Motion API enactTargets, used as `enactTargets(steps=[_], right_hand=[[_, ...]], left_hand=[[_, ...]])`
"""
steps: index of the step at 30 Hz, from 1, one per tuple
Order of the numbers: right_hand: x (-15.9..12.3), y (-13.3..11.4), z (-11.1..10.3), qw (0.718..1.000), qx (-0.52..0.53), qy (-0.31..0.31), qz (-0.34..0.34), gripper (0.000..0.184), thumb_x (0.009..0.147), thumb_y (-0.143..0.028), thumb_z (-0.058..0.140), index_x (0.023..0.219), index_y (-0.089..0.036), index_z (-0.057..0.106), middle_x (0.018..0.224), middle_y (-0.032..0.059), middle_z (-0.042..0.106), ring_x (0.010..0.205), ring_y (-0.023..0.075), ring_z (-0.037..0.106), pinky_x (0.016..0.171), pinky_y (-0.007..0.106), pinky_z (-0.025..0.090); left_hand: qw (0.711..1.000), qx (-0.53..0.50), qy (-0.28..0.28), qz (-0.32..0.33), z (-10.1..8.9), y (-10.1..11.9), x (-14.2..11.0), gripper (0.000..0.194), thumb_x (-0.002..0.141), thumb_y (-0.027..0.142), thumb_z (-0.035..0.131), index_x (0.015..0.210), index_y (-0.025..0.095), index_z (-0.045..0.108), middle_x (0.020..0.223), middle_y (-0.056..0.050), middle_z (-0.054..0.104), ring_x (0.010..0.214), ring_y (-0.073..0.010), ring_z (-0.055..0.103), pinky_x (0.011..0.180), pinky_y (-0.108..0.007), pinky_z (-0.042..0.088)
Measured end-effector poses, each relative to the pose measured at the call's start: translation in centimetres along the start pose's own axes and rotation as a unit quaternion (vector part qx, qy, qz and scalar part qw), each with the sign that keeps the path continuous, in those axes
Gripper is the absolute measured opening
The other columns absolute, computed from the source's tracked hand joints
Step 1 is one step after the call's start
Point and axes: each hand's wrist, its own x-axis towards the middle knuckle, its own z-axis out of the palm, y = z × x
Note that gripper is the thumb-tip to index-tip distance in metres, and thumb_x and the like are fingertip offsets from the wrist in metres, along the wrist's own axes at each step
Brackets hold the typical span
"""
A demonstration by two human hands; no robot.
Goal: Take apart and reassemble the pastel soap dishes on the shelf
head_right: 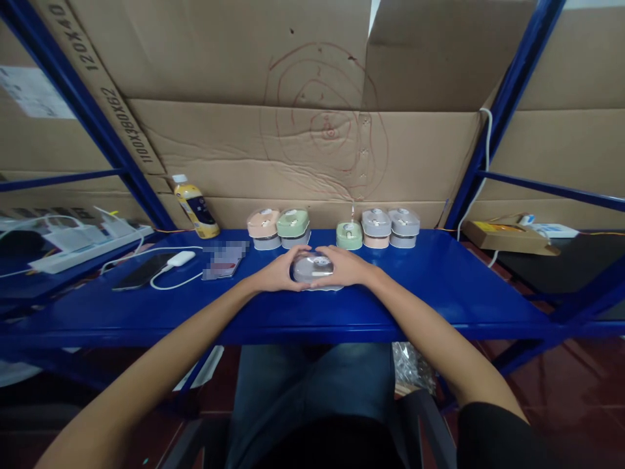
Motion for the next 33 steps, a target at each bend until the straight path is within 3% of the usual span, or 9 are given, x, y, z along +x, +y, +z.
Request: enactTargets(steps=[2,4,8,10,14,22,24,29,33], right_hand=[[-0.3,0.9,-0.7,0.999,0.03,0.026,0.003,0.093,0.075,-0.073,0.082,0.149,-0.023,0.058,0.145,0.0166,0.065,0.129,0.0375,0.065,0.109,0.055,0.053],[-0.7,2.1,-1.8,0.996,0.06,0.064,0.017,0.083,0.081,-0.071,0.077,0.146,-0.023,0.059,0.144,0.0148,0.066,0.128,0.0355,0.066,0.108,0.054,0.053],[-1.7,4.3,-4.1,0.981,0.062,0.152,0.099,0.071,0.091,-0.068,0.067,0.143,-0.021,0.06,0.132,0.0134,0.073,0.115,0.0331,0.071,0.103,0.054,0.056],[-2.2,4.8,-4.8,0.973,0.049,0.18,0.135,0.069,0.091,-0.067,0.064,0.141,-0.02,0.06,0.129,0.0138,0.073,0.113,0.0335,0.071,0.102,0.054,0.056],[-2.3,4.9,-5.1,0.967,0.046,0.193,0.16,0.065,0.092,-0.067,0.062,0.138,-0.021,0.062,0.126,0.014,0.074,0.111,0.0337,0.07,0.1,0.053,0.056],[-2.3,4.9,-4.8,0.967,0.079,0.196,0.144,0.066,0.095,-0.072,0.054,0.139,-0.023,0.06,0.115,0.0104,0.077,0.103,0.0311,0.073,0.095,0.051,0.058],[-2.3,5.0,-4.8,0.965,0.091,0.197,0.145,0.066,0.097,-0.074,0.049,0.14,-0.026,0.059,0.113,0.0092,0.077,0.103,0.0307,0.074,0.095,0.05,0.059],[-2.2,4.9,-4.5,0.966,0.102,0.189,0.146,0.07,0.098,-0.075,0.042,0.143,-0.024,0.057,0.112,0.0109,0.077,0.103,0.0309,0.074,0.097,0.051,0.059],[-1.8,4.6,-3.8,0.967,0.097,0.187,0.145,0.07,0.098,-0.071,0.047,0.146,-0.02,0.056,0.124,0.0153,0.075,0.114,0.0338,0.072,0.104,0.056,0.055]], left_hand=[[1.0,-0.014,0.001,-0.009,0.1,-0.3,-0.3,0.111,0.07,0.042,0.091,0.16,0.018,0.031,0.144,-0.021,0.061,0.135,-0.0373,0.061,0.116,-0.055,0.046],[1.0,0.005,0.005,-0.004,-0.1,-0.3,-0.7,0.108,0.072,0.042,0.089,0.162,0.02,0.033,0.144,-0.019,0.062,0.136,-0.0374,0.06,0.118,-0.056,0.044],[0.996,0.088,-0.007,0.017,-0.3,-0.1,-1.2,0.055,0.09,0.043,0.072,0.142,0.024,0.065,0.147,-0.015,0.056,0.14,-0.0365,0.055,0.122,-0.056,0.041],[0.994,0.105,-0.01,0.012,-0.2,-0.1,-1.2,0.044,0.096,0.045,0.065,0.134,0.026,0.072,0.151,-0.014,0.051,0.144,-0.0368,0.051,0.124,-0.056,0.039],[0.996,0.09,0.024,-0.004,-0.3,-0.4,-1.0,0.044,0.1,0.053,0.057,0.128,0.025,0.076,0.151,-0.013,0.052,0.144,-0.0373,0.05,0.126,-0.057,0.037],[0.98,0.069,0.179,-0.055,-2.2,-2.2,-0.9,0.058,0.104,0.06,0.042,0.124,0.016,0.073,0.14,-0.016,0.058,0.136,-0.0341,0.055,0.124,-0.053,0.039],[0.983,0.086,0.157,-0.043,-2.1,-1.8,-1.1,0.056,0.103,0.06,0.045,0.125,0.018,0.073,0.142,-0.015,0.056,0.138,-0.0346,0.053,0.125,-0.053,0.037],[0.991,0.13,0.029,-0.022,-0.8,0.0,-1.7,0.048,0.102,0.057,0.055,0.135,0.025,0.07,0.152,-0.013,0.049,0.144,-0.0369,0.05,0.125,-0.055,0.038],[0.99,0.141,-0.005,-0.021,0.0,0.5,-1.7,0.049,0.102,0.055,0.055,0.143,0.028,0.064,0.158,-0.013,0.044,0.147,-0.0369,0.048,0.124,-0.054,0.04]])
